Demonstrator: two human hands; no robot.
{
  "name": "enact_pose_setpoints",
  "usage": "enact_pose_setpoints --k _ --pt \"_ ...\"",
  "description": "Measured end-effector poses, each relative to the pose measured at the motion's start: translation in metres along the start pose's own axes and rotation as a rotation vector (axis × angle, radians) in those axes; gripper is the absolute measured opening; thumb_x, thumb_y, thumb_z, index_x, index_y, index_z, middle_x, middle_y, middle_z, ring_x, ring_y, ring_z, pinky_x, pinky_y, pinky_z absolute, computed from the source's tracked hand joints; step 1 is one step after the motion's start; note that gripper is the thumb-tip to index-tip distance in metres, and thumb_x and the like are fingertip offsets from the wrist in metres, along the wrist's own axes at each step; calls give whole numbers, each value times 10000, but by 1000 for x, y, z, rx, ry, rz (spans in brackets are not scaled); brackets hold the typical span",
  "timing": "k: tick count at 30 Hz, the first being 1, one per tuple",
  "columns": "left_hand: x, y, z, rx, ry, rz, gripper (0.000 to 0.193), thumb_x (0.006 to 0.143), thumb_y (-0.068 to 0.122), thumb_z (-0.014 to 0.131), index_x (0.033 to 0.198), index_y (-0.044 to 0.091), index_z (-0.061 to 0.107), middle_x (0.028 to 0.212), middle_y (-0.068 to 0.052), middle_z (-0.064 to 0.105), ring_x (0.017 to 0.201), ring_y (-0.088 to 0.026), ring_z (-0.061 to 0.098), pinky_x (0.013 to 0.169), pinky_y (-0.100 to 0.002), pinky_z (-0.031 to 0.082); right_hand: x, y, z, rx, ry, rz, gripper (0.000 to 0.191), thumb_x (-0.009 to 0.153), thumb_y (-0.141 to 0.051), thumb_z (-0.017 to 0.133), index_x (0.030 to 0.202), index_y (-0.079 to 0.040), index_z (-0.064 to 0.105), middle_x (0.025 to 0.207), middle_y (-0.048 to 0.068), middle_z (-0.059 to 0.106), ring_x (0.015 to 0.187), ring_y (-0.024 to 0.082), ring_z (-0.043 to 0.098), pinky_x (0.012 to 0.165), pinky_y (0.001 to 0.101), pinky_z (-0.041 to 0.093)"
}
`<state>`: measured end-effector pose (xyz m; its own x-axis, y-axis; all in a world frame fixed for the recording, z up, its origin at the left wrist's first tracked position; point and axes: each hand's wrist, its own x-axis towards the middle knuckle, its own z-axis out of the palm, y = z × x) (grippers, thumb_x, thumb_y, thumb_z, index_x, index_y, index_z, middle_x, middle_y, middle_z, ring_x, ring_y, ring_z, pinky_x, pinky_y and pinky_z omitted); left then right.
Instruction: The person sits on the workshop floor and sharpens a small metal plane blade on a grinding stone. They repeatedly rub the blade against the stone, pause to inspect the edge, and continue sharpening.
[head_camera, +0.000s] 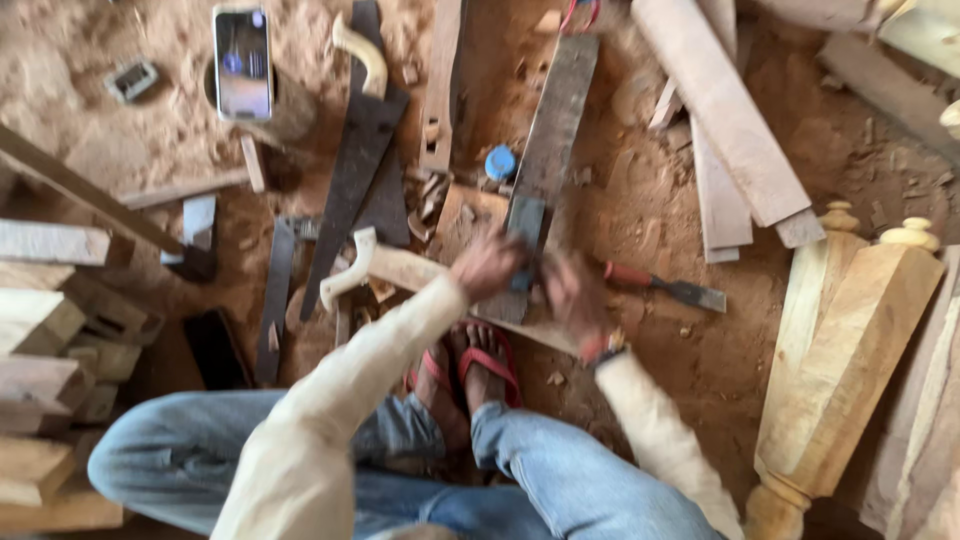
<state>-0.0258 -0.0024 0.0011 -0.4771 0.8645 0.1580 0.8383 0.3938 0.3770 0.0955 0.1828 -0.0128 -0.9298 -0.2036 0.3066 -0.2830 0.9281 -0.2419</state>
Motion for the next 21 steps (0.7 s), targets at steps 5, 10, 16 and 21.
enact_pose_setpoints --k 5,10,16,21 --pt "61 -30 -6 -94 162 -31 265 876 117 607 1086 98 768 1213 -81 712 1107 -313 592 942 -427 501 53 42 -6 130 -93 103 339 982 -86 645 1294 45 662 1298 218 679 1128 390 631 975 442 544" --pt "7 1 -3 -83 -30 -64 270 993 183 591 1220 130 727 1241 -90 721 1129 -300 586 963 -467 487 3 3 0 49 -32 34 412 989 -116 646 1370 41 627 1306 220 660 1171 364 667 982 466 548" --pt "11 -4 6 105 -127 -102 374 907 173 630 1260 257 723 1127 -89 738 1151 -306 569 966 -519 442 -1 15 6 101 13 0 442 902 -20 589 1338 50 613 1290 189 678 1230 346 628 1058 440 528" --pt "59 -24 1 -61 -50 -217 343 928 117 597 1235 204 724 1213 -14 748 1194 -253 569 1000 -465 447 44 46 0 23 -113 -12 409 979 -32 556 1366 95 594 1204 194 699 1054 324 633 942 393 563"
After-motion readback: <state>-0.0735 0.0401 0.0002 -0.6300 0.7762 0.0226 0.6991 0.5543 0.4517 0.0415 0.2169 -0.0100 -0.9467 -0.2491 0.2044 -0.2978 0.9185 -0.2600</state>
